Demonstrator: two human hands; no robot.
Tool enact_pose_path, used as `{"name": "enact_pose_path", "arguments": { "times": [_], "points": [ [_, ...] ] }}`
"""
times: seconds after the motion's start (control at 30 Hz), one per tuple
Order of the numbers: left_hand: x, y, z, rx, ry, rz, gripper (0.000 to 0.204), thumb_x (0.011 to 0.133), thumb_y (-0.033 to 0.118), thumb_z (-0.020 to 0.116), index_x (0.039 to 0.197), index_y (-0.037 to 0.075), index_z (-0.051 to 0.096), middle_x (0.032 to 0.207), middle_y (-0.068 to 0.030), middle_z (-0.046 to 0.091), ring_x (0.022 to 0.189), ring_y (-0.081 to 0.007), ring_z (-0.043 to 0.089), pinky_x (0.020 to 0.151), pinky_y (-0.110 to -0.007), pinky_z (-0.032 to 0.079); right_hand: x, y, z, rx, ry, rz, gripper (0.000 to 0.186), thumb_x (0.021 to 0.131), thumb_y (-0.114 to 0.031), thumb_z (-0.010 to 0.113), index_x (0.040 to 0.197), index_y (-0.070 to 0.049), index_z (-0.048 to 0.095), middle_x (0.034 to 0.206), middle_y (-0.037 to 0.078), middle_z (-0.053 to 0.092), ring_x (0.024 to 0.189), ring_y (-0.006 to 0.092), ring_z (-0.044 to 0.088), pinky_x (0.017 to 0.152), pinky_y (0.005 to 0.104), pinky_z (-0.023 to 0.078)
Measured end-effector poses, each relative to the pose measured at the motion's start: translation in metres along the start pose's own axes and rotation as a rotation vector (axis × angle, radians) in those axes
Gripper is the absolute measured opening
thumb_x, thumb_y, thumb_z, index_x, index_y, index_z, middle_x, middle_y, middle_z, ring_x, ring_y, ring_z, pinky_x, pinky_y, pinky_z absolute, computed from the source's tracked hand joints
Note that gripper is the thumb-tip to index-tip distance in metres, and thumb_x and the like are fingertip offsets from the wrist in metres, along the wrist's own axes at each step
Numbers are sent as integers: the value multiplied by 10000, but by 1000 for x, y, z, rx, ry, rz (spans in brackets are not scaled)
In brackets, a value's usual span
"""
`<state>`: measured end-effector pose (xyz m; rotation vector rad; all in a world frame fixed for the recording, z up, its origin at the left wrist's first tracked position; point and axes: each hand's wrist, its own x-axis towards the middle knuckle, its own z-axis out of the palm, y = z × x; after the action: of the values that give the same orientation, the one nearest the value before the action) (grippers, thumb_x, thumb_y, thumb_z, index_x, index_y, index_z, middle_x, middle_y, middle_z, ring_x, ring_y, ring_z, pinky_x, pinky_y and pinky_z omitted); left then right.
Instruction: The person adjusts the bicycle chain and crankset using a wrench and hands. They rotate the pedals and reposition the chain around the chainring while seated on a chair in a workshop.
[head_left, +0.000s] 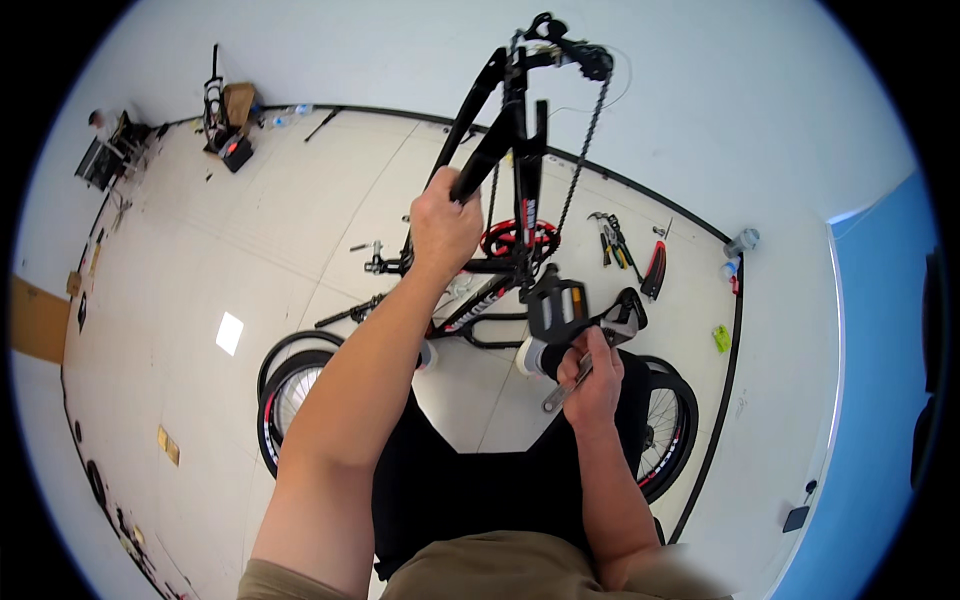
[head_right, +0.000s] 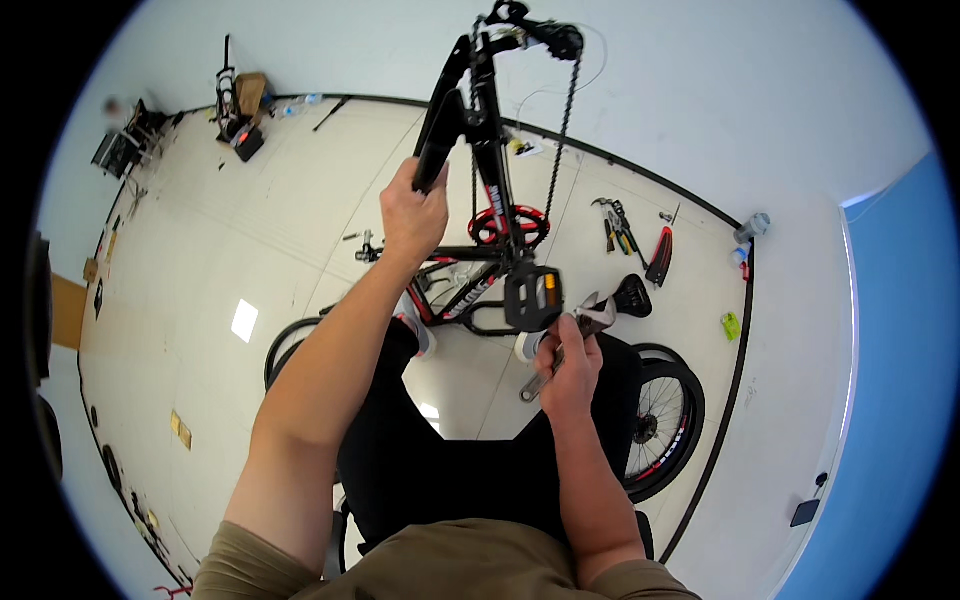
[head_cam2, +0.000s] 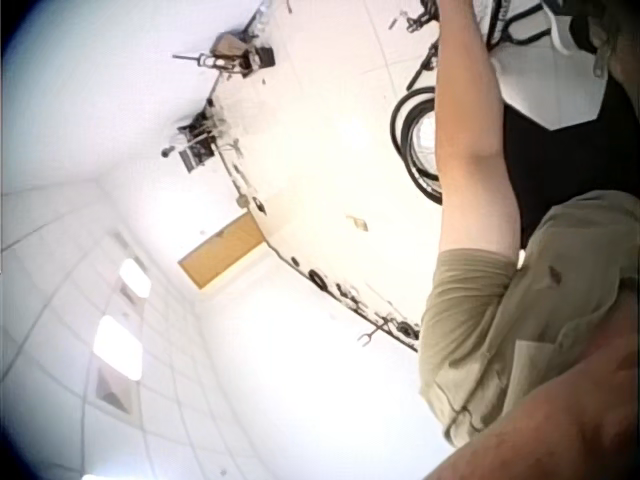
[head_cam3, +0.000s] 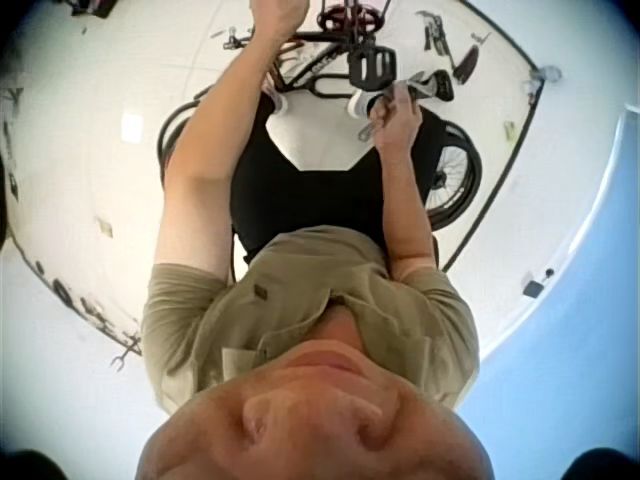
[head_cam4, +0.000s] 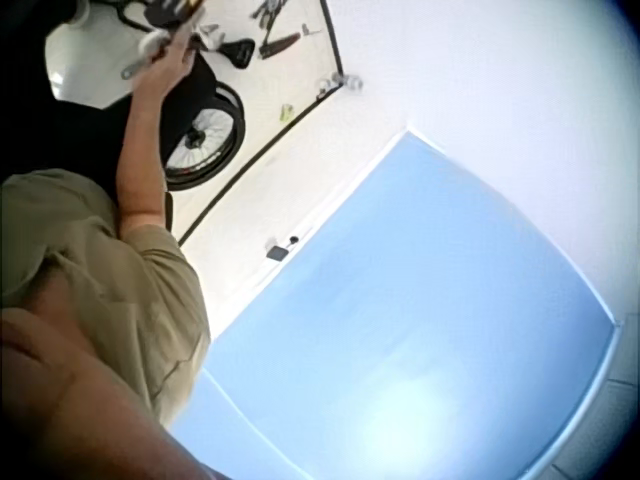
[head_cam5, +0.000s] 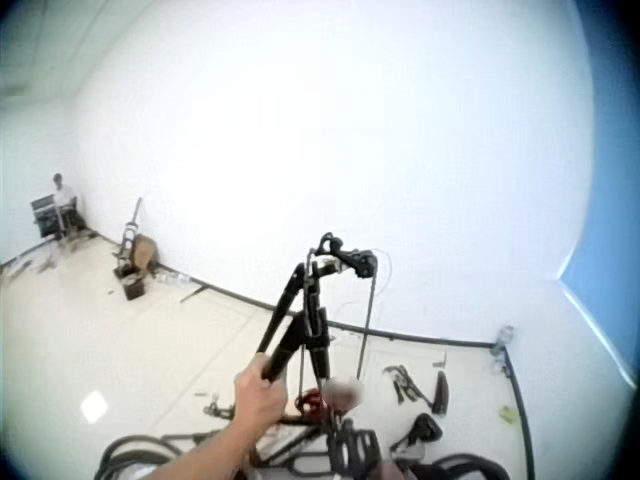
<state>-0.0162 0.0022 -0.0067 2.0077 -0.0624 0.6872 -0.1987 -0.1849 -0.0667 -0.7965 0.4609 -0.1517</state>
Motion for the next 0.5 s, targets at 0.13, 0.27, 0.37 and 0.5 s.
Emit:
{"name": "enact_pose_path", "arguments": {
  "times": [0.13,0.27,0.37,0.5],
  "points": [
    [-5,10,-2,8,-22,-13,138,891,143,652,868,23,587,710,-238,622,701,-460,624,613,-457,490,5,-7,-14,55,62,22,171,989,-186,589,928,-27,580,814,125,659,504,110,449,460,271,325],
    [-9,4,-6,9,-14,35,279,930,232,685,834,-9,581,619,-152,539,556,-246,494,582,-379,451,22,-15,-19,38,86,-71,58,950,-85,598,925,-33,593,810,109,647,508,98,458,446,257,339],
    [-13,5,-7,-28,-2,49,256,927,210,690,836,-7,588,611,-121,530,558,-194,489,568,-358,445,37,-28,-10,-5,65,-127,31,924,-62,632,948,-45,619,737,68,600,512,92,467,447,246,345],
    [-17,11,-10,-14,-19,11,137,876,126,681,835,23,600,634,-170,598,574,-313,623,568,-379,482,60,-59,26,-168,-58,-295,100,918,-61,647,1010,-21,655,672,12,560,506,65,432,462,235,323]
  ]
}}
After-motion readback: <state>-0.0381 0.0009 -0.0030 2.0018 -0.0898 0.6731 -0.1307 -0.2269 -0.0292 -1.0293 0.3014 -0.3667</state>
